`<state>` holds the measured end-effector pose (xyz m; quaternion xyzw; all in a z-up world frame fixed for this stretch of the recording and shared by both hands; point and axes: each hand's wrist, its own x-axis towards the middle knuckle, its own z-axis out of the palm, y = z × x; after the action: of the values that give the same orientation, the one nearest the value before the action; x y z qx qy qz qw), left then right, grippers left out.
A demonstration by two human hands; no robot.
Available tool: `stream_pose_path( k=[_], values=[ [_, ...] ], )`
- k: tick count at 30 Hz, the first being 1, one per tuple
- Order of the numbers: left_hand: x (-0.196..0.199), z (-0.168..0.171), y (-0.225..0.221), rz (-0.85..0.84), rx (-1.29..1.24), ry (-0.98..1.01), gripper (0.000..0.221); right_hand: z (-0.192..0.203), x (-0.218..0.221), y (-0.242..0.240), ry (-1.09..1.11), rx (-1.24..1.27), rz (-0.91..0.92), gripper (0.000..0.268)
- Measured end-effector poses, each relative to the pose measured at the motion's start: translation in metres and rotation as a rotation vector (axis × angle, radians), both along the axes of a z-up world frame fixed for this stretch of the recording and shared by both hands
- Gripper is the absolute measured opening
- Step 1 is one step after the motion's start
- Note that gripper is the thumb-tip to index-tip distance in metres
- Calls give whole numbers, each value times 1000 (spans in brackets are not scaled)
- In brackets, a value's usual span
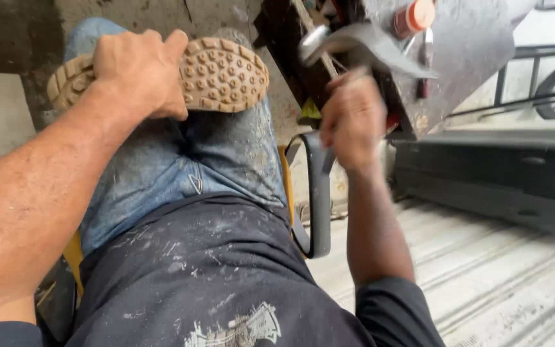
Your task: Hammering the sole of a sneaker to secure it during a repair process
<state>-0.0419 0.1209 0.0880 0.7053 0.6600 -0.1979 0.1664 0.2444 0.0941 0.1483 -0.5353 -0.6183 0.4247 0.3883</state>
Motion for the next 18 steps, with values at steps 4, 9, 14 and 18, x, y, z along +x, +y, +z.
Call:
stream_pose_path(
  k=[4,9,14,18],
  values=[
    [4,-5,-4,12,35,-40,99,-56,-9,5,522,472,24,24],
    [5,8,-1,9,-50,39,101,-44,-14,7,-34,-755,-200,19],
    [8,-12,-6,14,25,5,106,-46,-16,23,247,88,-121,21],
    [11,-6,-2,4,42,-8,108,-129,-7,14,-436,-114,85,20]
  ],
)
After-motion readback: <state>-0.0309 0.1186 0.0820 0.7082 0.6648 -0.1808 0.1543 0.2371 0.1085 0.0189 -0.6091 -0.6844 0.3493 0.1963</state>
